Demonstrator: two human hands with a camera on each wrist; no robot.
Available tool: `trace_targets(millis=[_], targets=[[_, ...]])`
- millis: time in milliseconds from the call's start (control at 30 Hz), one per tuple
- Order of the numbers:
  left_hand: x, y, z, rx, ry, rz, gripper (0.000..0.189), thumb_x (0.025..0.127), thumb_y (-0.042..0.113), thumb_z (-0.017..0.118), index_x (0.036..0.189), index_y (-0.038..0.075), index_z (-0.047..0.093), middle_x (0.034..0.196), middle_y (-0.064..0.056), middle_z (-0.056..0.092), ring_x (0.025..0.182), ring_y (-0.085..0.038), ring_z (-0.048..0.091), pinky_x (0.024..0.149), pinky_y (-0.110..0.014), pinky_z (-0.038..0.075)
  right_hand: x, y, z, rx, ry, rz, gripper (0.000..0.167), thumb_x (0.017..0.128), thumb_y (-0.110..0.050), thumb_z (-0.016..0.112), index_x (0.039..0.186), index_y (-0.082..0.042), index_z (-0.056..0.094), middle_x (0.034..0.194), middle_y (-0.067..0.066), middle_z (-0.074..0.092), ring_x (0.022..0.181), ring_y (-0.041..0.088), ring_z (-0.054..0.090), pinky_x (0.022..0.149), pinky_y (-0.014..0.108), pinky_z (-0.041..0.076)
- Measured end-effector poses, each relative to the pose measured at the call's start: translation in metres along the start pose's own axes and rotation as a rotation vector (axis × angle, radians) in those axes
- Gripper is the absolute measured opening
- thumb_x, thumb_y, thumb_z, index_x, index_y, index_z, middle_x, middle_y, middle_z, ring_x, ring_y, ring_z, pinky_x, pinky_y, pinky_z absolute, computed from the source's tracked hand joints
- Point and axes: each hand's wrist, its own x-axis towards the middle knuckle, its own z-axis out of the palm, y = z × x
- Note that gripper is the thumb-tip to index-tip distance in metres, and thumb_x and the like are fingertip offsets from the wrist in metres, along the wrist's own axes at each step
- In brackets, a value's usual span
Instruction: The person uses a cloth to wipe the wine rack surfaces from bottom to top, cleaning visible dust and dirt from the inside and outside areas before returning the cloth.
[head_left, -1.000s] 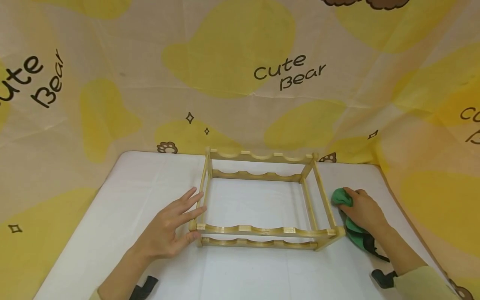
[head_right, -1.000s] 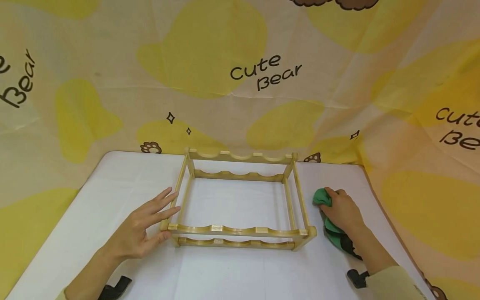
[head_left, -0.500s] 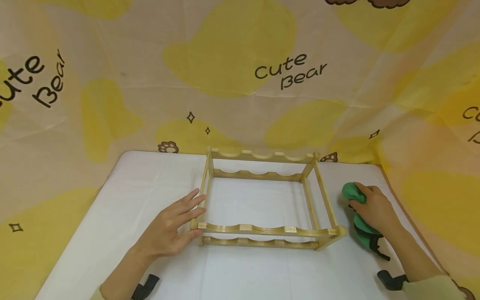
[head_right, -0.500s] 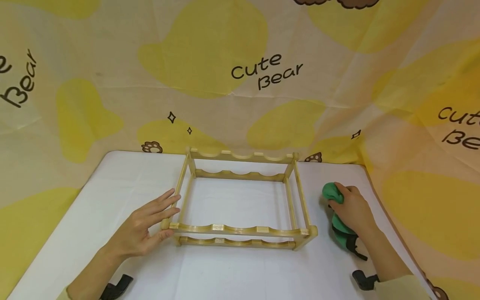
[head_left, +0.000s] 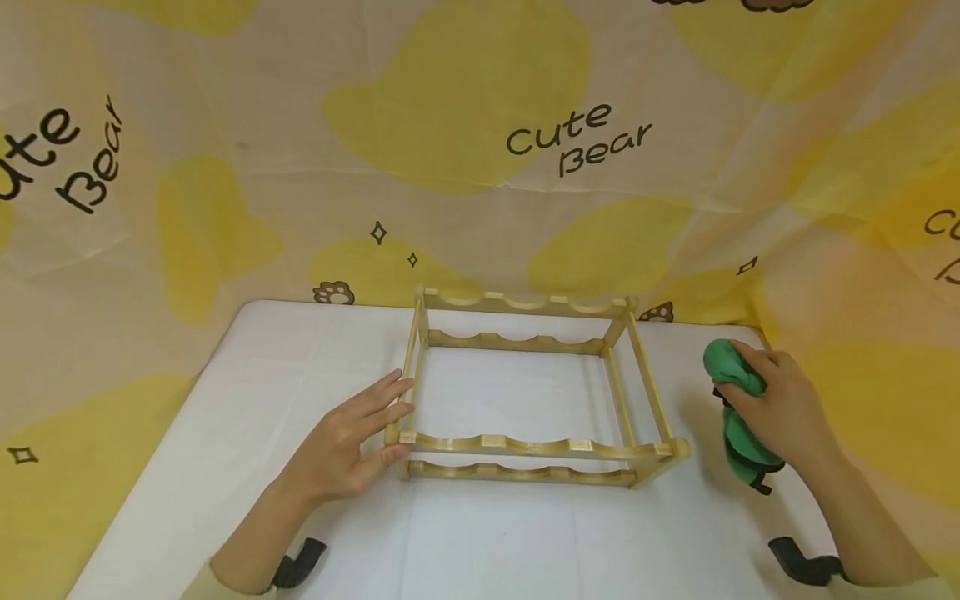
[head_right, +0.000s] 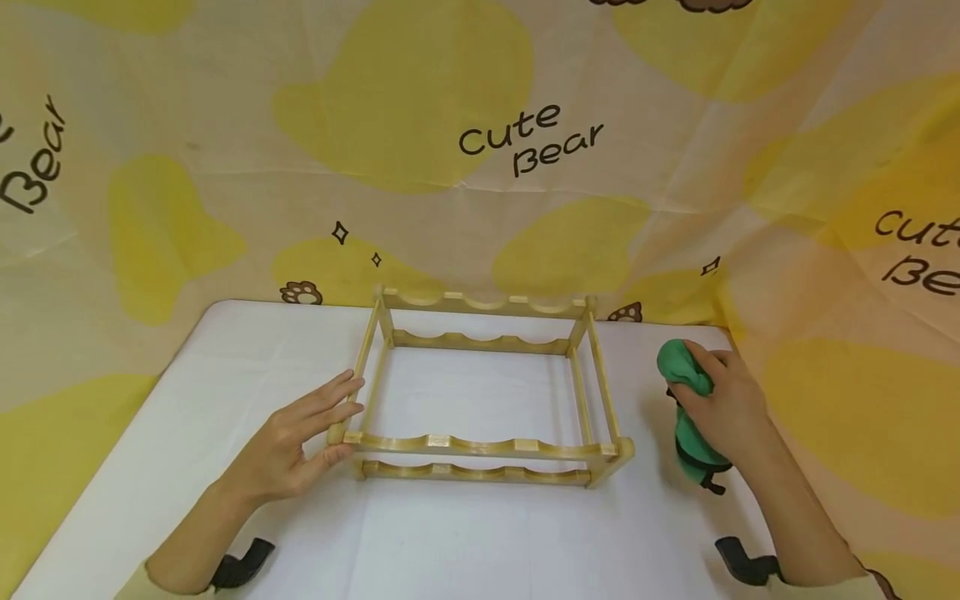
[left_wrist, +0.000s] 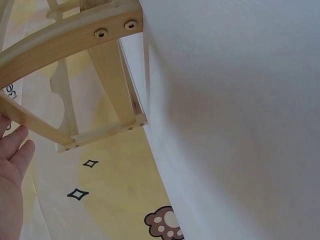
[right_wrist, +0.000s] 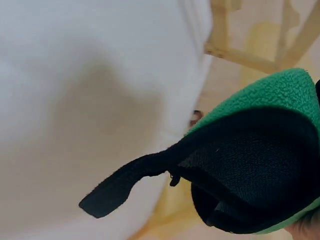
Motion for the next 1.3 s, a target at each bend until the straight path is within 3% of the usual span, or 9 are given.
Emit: trace_targets(millis=[133,333,500,600,667,767,900,1133,1300], targets=[[-0.001,-0.001,0.002,-0.019,0.006,-0.014,0.056,0.107,0.047,0.054,0.117,-0.005,0.073,0.141,-0.021,0.063,0.142,-0.033,0.052,0.121,-0.027,0.035,-0.005,-0.014,-0.011,0.029,0.102,-0.055,0.062,0.09,-0.008,0.077,0.147,0.001,0.054,0.122,0.034,0.05,0.09,0.052,0.054,0.063,0.051,0.048],[0.0,0.0,0.003,-0.018,0.017,-0.023,0.056,0.107,0.047,0.054,0.117,-0.004,0.073,0.14,-0.021,0.063,0.142,-0.032,0.052,0.121,-0.027,0.035,-0.013,-0.03,-0.017,0.073,0.247,-0.2,0.071,0.077,0.006,0.082,0.144,-0.002,0.061,0.121,0.029,0.056,0.092,0.04,0.055,0.071,0.02,0.038],[0.001,0.0,0.004,-0.017,0.019,-0.027,0.055,0.107,0.047,0.054,0.117,-0.003,0.073,0.141,-0.02,0.063,0.142,-0.033,0.052,0.121,-0.027,0.035,-0.019,-0.045,-0.022,0.087,0.312,-0.286,0.074,0.072,0.007,0.08,0.143,-0.005,0.063,0.122,0.028,0.058,0.102,0.01,0.05,0.077,0.016,0.035],[0.001,0.0,0.004,-0.023,0.028,-0.031,0.053,0.107,0.047,0.055,0.118,-0.002,0.073,0.143,-0.018,0.063,0.141,-0.033,0.053,0.12,-0.026,0.036,-0.022,-0.052,-0.023,0.117,0.34,-0.359,0.054,0.091,-0.027,0.078,0.138,-0.001,0.066,0.121,0.032,0.058,0.109,-0.006,0.041,0.084,0.011,0.032],[0.0,0.001,0.004,-0.023,0.027,-0.045,0.053,0.107,0.047,0.055,0.118,-0.002,0.073,0.144,-0.017,0.062,0.142,-0.032,0.052,0.12,-0.025,0.035,-0.023,-0.057,-0.022,0.127,0.369,-0.42,0.063,0.097,-0.051,0.067,0.131,0.002,0.068,0.119,0.034,0.058,0.113,-0.009,0.038,0.088,0.007,0.03],[-0.001,0.003,0.004,-0.016,0.019,-0.075,0.055,0.106,0.05,0.054,0.119,0.0,0.073,0.145,-0.016,0.062,0.142,-0.032,0.052,0.12,-0.023,0.034,-0.026,-0.063,-0.018,0.138,0.415,-0.497,0.081,0.097,-0.069,0.052,0.123,0.005,0.07,0.114,0.036,0.059,0.118,-0.01,0.039,0.092,0.005,0.03],[-0.002,0.004,0.003,-0.012,0.009,-0.104,0.059,0.106,0.053,0.053,0.12,-0.001,0.073,0.146,-0.016,0.061,0.143,-0.034,0.051,0.12,-0.022,0.033,-0.032,-0.07,-0.013,0.133,0.458,-0.554,0.072,0.1,-0.064,0.052,0.12,0.002,0.073,0.111,0.033,0.061,0.118,-0.002,0.046,0.095,0.005,0.031],[-0.002,0.004,0.003,-0.01,0.016,-0.08,0.059,0.107,0.051,0.052,0.125,-0.002,0.071,0.144,-0.02,0.061,0.141,-0.039,0.052,0.121,-0.023,0.033,-0.039,-0.076,-0.003,0.058,0.471,-0.734,0.06,0.106,-0.051,0.051,0.112,0.005,0.074,0.107,0.036,0.062,0.092,0.039,0.055,0.105,0.008,0.034],[-0.003,0.005,0.002,-0.01,0.007,-0.075,0.06,0.108,0.049,0.05,0.128,-0.004,0.069,0.147,-0.019,0.059,0.141,-0.037,0.051,0.122,-0.024,0.032,-0.047,-0.081,0.005,0.024,0.473,-0.793,0.054,0.107,-0.049,0.05,0.111,0.0,0.072,0.11,0.034,0.063,0.094,0.039,0.057,0.108,0.01,0.038]])
